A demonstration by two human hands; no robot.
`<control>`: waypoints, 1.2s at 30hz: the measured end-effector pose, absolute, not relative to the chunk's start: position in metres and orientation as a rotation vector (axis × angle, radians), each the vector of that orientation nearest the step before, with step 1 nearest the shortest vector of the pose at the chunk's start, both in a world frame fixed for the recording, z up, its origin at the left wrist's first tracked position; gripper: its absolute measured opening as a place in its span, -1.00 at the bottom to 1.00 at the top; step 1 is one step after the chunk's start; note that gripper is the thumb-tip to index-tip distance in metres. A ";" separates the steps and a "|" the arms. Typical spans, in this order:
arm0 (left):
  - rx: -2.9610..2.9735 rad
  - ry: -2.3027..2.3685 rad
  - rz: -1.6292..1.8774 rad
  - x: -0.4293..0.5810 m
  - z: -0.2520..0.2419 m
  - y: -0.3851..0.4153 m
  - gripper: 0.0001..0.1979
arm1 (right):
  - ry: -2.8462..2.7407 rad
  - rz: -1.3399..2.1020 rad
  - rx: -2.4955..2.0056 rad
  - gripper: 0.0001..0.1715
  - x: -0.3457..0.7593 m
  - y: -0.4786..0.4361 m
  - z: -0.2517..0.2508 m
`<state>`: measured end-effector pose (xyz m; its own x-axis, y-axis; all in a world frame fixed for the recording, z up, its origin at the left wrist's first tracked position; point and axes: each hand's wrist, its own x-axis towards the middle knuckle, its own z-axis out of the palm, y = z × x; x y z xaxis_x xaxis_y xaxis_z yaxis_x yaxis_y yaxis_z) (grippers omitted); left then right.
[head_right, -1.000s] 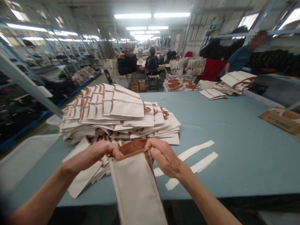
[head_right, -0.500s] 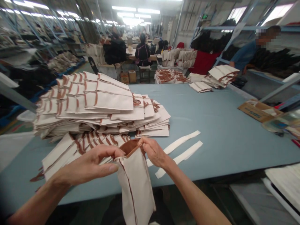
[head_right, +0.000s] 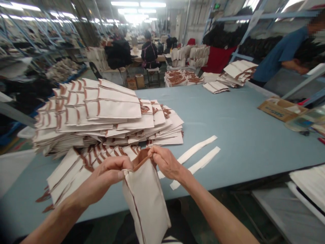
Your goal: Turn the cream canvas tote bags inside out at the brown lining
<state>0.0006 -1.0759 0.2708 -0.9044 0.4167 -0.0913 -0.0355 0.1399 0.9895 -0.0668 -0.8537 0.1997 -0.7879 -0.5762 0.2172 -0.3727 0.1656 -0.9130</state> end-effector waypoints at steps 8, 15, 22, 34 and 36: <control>0.323 2.119 1.843 0.008 0.267 -1.077 -0.75 | 2.298 -1.679 -0.936 -0.81 -0.063 -0.846 0.204; 0.303 2.221 1.658 0.011 0.283 -1.076 -0.64 | 2.332 -1.660 -1.012 -0.82 -0.064 -0.847 0.210; 0.395 2.312 1.463 0.007 0.293 -1.082 -0.58 | 2.385 -1.648 -1.107 -0.81 -0.073 -0.857 0.218; 0.382 2.640 1.319 0.013 0.278 -1.090 -0.57 | 2.547 -1.732 -0.761 -0.89 -0.046 -0.867 0.234; 0.291 2.712 1.381 0.013 0.271 -1.089 -0.57 | 2.440 -1.776 -0.668 -0.86 -0.031 -0.874 0.242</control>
